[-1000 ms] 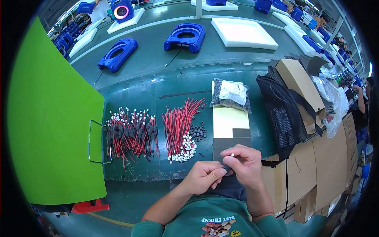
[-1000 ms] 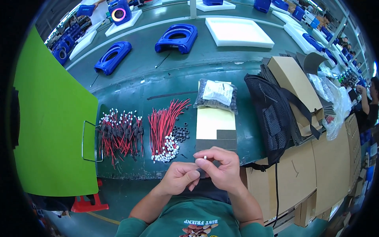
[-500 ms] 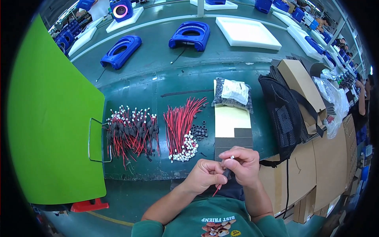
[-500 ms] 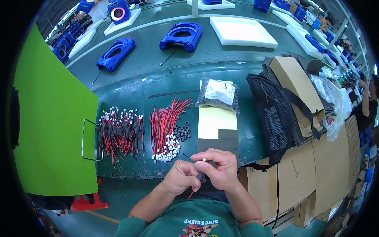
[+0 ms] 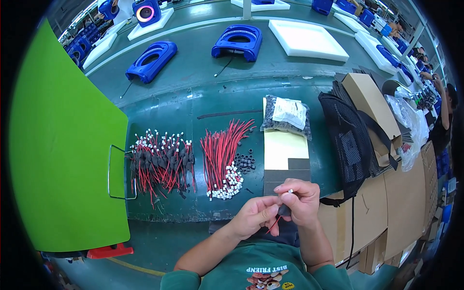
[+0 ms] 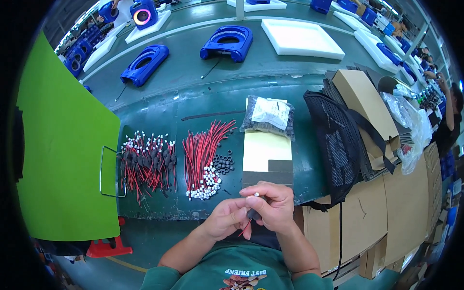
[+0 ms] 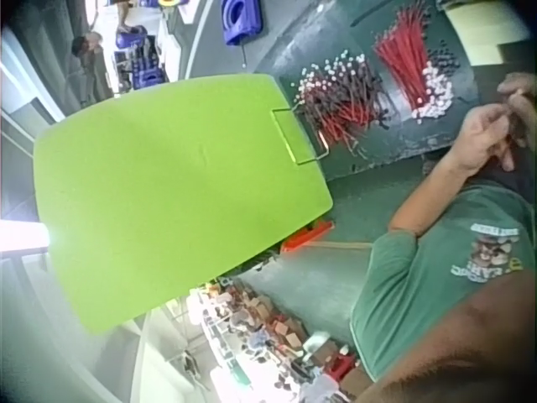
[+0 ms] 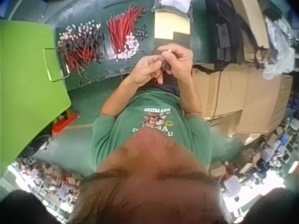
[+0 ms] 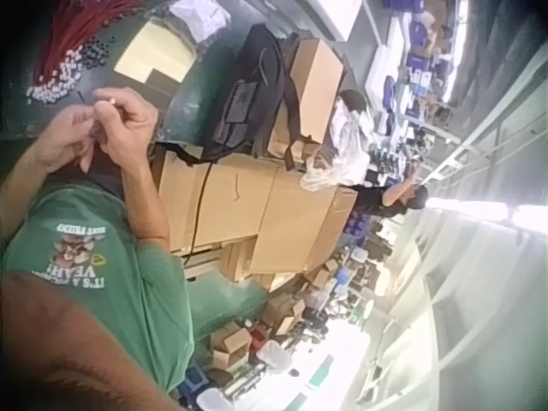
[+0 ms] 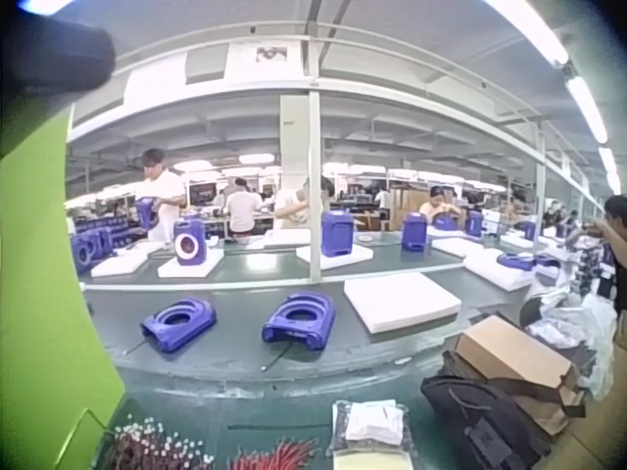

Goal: The person assembles electronic wire harnesses by hand, attaching connectors and labels to wires.

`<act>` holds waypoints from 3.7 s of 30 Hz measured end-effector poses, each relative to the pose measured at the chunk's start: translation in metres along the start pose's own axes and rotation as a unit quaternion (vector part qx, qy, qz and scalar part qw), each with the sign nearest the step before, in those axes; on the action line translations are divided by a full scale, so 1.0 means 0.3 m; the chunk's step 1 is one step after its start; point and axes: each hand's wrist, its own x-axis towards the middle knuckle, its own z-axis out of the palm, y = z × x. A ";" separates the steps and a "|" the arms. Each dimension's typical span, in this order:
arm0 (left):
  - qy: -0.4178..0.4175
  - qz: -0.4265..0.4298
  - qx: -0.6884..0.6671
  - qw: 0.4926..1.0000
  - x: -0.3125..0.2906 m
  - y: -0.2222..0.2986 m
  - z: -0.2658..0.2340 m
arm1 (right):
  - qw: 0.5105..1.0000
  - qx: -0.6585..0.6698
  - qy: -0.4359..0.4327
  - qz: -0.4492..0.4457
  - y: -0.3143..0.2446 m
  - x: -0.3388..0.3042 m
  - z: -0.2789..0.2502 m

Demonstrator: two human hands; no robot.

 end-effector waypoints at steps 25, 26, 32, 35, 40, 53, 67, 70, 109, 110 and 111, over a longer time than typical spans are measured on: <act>0.013 0.043 -0.180 0.983 0.027 -0.026 0.006 | 1.000 -0.023 -0.003 -0.003 0.011 -0.002 -0.027; 0.018 0.048 -0.196 0.979 0.028 -0.029 0.000 | 1.000 -0.023 -0.004 -0.003 0.011 -0.003 -0.026; 0.069 0.075 -0.167 0.981 0.032 -0.045 -0.016 | 0.996 0.015 0.023 0.082 0.005 -0.005 -0.023; 0.153 0.114 -0.077 0.979 0.032 -0.015 0.017 | 0.997 0.028 0.017 0.075 0.022 -0.003 -0.026; 0.170 0.166 0.006 0.971 0.023 0.022 0.030 | 0.994 0.052 0.052 0.077 0.041 -0.002 -0.030; 0.222 0.238 0.089 0.941 0.018 0.014 0.018 | 0.992 0.032 0.098 0.073 0.032 0.007 -0.001; 0.099 0.071 0.023 0.992 -0.019 0.021 -0.005 | 0.996 0.029 0.077 0.022 0.023 -0.009 0.000; 0.138 0.110 0.028 0.984 -0.019 0.015 0.001 | 0.996 0.027 0.083 0.024 0.023 -0.018 -0.001; 0.202 0.187 0.132 0.952 -0.051 0.024 0.005 | 0.976 -0.216 0.006 -0.035 0.020 -0.069 0.020; 0.195 0.182 0.121 0.956 -0.045 0.014 0.009 | 0.968 -0.238 0.026 -0.071 0.034 -0.075 0.022; 0.188 0.176 0.109 0.960 -0.043 0.008 0.010 | 0.971 -0.227 0.014 -0.075 0.051 -0.082 0.023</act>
